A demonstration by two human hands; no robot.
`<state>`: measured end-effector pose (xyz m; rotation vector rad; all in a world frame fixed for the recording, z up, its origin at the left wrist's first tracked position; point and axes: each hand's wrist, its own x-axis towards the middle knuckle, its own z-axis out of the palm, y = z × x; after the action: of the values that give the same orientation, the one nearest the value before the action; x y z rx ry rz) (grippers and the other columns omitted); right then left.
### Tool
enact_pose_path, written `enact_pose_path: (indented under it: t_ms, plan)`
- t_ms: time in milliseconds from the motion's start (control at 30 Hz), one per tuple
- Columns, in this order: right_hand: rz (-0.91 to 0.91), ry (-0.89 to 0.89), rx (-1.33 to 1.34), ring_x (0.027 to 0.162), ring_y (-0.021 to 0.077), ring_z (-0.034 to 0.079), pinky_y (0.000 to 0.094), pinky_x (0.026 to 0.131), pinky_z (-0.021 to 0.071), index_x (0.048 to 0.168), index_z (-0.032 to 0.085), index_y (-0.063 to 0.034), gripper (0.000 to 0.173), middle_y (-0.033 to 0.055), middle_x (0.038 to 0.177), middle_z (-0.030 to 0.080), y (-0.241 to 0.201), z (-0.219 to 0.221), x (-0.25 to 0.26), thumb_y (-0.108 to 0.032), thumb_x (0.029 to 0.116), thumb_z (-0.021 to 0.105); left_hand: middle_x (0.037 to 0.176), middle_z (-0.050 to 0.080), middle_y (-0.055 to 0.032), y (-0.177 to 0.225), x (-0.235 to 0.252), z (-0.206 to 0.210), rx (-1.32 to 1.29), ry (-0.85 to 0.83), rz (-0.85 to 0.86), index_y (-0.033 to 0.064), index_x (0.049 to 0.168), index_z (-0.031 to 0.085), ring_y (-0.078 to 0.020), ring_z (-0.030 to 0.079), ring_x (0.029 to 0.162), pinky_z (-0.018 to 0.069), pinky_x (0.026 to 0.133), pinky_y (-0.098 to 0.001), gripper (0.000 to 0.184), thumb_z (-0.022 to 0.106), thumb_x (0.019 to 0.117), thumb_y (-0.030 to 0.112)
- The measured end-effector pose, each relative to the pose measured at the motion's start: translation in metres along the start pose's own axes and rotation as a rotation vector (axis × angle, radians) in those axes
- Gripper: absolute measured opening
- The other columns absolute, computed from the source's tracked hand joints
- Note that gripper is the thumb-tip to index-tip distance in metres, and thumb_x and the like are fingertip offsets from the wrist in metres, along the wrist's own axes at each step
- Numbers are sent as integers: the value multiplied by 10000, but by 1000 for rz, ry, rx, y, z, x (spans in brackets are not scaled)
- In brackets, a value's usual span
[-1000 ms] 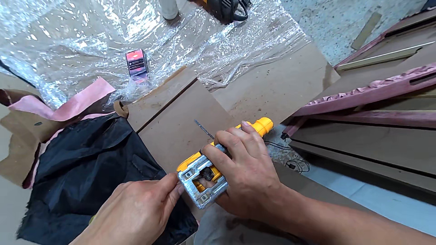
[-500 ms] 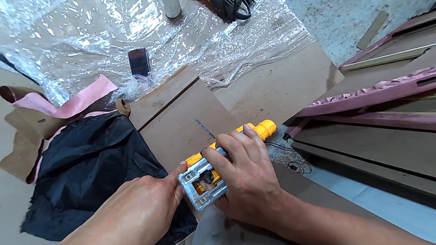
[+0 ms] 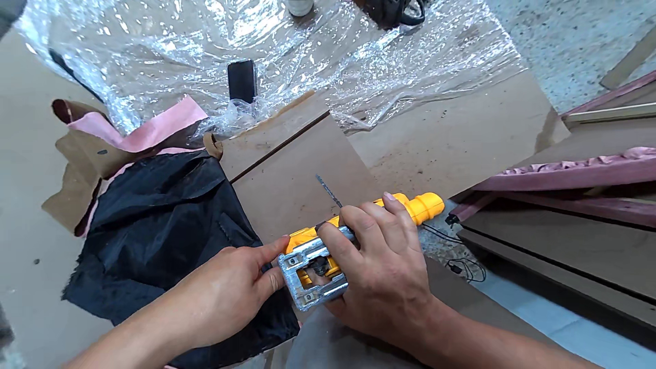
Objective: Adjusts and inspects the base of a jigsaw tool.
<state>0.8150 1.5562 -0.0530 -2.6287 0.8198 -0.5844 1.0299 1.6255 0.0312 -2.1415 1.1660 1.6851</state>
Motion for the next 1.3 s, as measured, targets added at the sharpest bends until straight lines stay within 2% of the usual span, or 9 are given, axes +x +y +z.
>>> enact_pose_path:
  t_ms: [167,267,367,567,700,867,1033,1167,1300]
  plan:
    - [-26,30,-16,1283,322,554,650,1194,260,1206,685,-191,514,111,1246,635,-1,2,-7,-533,822,696,732,651,56,3,2,-5,91,-63,3,387,1544,479,-37,550,550,505,556,-248,527,538,1036,514]
    - [-20,68,-32,1251,316,571,644,1187,281,1180,696,-189,525,100,1204,646,0,5,-9,-561,810,719,711,632,55,2,3,-3,94,-52,26,374,1545,481,-40,536,541,495,545,-253,531,520,1038,529]
    - [-4,67,-42,1242,318,575,642,1180,285,1187,700,-187,497,103,1209,649,-3,6,-9,-527,825,711,714,637,66,0,3,-1,93,-28,31,385,1542,482,-36,533,535,488,535,-247,523,530,1038,512]
    - [25,63,-67,1239,309,558,644,1183,256,1179,680,-194,508,92,1189,629,-6,7,-13,-539,806,699,678,594,12,-2,10,0,-86,-113,13,337,1596,392,-81,503,485,479,496,-268,588,561,1043,438]
    - [50,32,-91,1238,306,556,644,1184,248,1176,670,-190,493,87,1188,624,-10,5,-15,-516,807,699,702,621,42,-6,13,1,-6,-89,66,366,1588,404,-56,526,511,493,518,-256,569,531,1043,471]
    - [62,49,-109,1246,300,548,641,1186,244,1167,671,-199,486,80,1191,622,-9,6,-15,-520,803,699,678,608,52,-12,17,2,-55,-75,123,335,1582,427,-47,506,505,475,519,-246,583,529,1034,506]
    - [69,69,-88,1224,300,570,637,1183,277,1149,682,-184,500,78,1163,640,-9,6,-13,-529,791,743,659,592,42,-16,18,4,-119,-75,141,351,1564,455,-61,494,483,463,486,-242,569,553,1027,511]
    - [-8,15,-42,1250,306,556,639,1199,255,1163,664,-149,554,97,1195,623,-3,-2,-12,-573,816,747,669,612,47,-19,17,10,-112,-59,153,359,1559,463,-59,494,480,460,478,-247,567,571,1020,498]
    - [-51,-95,-15,1278,290,552,639,1211,233,1193,678,-174,530,76,1220,636,1,-9,-9,-567,840,717,688,626,36,-19,16,11,-113,-72,145,368,1550,475,-67,505,488,467,483,-249,551,588,1021,476]
